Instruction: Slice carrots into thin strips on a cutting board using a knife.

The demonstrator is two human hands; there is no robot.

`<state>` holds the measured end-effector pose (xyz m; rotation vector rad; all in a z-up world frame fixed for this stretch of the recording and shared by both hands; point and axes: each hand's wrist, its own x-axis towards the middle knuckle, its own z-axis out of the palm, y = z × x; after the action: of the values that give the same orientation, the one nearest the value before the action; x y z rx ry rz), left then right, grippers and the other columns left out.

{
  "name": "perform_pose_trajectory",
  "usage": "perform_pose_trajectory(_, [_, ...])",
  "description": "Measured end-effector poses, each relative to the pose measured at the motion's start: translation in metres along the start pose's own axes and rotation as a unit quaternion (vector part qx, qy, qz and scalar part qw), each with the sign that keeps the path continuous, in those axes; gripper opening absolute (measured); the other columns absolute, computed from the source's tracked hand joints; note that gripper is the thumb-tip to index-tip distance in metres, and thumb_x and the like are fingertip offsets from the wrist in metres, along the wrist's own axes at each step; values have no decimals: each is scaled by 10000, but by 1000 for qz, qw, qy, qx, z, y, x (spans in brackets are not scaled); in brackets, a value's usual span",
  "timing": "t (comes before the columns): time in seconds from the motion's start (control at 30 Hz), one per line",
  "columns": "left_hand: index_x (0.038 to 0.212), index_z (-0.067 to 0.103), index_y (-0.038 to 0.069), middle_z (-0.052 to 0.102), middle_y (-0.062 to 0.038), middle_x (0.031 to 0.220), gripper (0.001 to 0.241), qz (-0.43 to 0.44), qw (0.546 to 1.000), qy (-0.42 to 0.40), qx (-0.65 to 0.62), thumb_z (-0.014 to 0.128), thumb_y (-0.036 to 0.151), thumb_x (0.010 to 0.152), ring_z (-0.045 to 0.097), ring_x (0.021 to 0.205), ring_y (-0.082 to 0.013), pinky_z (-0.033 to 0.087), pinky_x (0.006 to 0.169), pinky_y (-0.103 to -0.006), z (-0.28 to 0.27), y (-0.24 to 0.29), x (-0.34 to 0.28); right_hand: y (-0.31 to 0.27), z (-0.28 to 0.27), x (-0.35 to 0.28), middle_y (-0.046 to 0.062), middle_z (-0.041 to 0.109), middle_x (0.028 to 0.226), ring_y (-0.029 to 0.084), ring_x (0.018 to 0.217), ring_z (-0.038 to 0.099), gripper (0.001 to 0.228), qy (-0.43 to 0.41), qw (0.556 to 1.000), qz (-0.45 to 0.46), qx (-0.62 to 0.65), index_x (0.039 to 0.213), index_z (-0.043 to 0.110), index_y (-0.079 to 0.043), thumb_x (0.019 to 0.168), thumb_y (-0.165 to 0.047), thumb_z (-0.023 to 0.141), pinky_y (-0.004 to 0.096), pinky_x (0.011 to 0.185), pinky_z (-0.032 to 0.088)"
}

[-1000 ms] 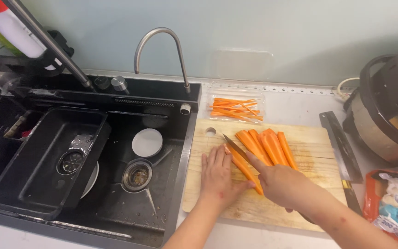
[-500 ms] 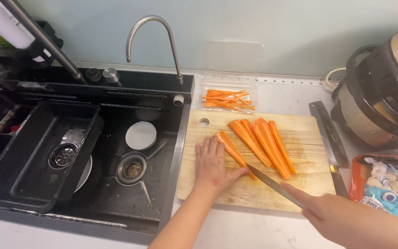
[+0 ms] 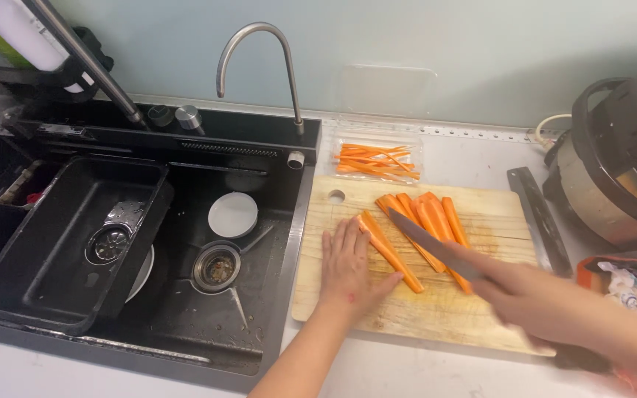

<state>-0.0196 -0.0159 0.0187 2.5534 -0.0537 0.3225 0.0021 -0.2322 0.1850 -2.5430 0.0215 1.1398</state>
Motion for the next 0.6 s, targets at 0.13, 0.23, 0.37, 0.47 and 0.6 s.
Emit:
perform_pose_trajectory(0.13, [1425, 460, -61, 364, -234, 1566, 1008, -14, 1000, -2, -18, 852, 511, 693, 244, 1507, -383, 97, 1226, -571, -4, 1, 1, -38, 18, 24, 139, 574, 620, 231, 430, 561, 597, 39, 997, -62, -15, 1571, 299, -494, 1019, -350, 475, 387, 492, 554])
perform_pose_trajectory(0.23, [1429, 451, -70, 367, -245, 1560, 1025, -16, 1000, 3, -22, 866, 492, 679, 248, 1501, -391, 98, 1226, -569, -4, 0, 1, -50, 22, 34, 131, 688, 682, 259, 464, 638, 616, 44, 994, -85, -57, 1572, 227, -469, 1008, -340, 439, 396, 545, 609])
perform_pose_trajectory(0.37, [1427, 463, -59, 382, -236, 1564, 1008, -17, 999, 9, -42, 864, 479, 675, 256, 1508, -389, 102, 1232, -569, -4, 1, 0, -54, 25, 39, 162, 748, 768, 287, 488, 654, 611, 52, 990, -81, -99, 1594, 210, -437, 1027, -327, 410, 405, 586, 612])
perform_pose_trajectory(0.47, [1429, 463, -54, 385, -234, 1564, 1009, -17, 999, 11, -41, 865, 477, 672, 258, 1509, -387, 103, 1232, -568, -3, 0, 1, -56, 28, 41, 166, 745, 784, 278, 502, 666, 623, 60, 988, -82, -118, 1604, 184, -428, 1030, -302, 393, 407, 588, 616])
perform_pose_trajectory(0.6, [1429, 454, -55, 376, -236, 1571, 1014, -11, 999, 11, -38, 866, 492, 682, 251, 1511, -391, 103, 1228, -568, -3, 0, 0, -60, 29, 40, 141, 744, 803, 286, 503, 675, 685, 53, 982, -86, -157, 1614, 124, -404, 993, -217, 345, 414, 585, 612])
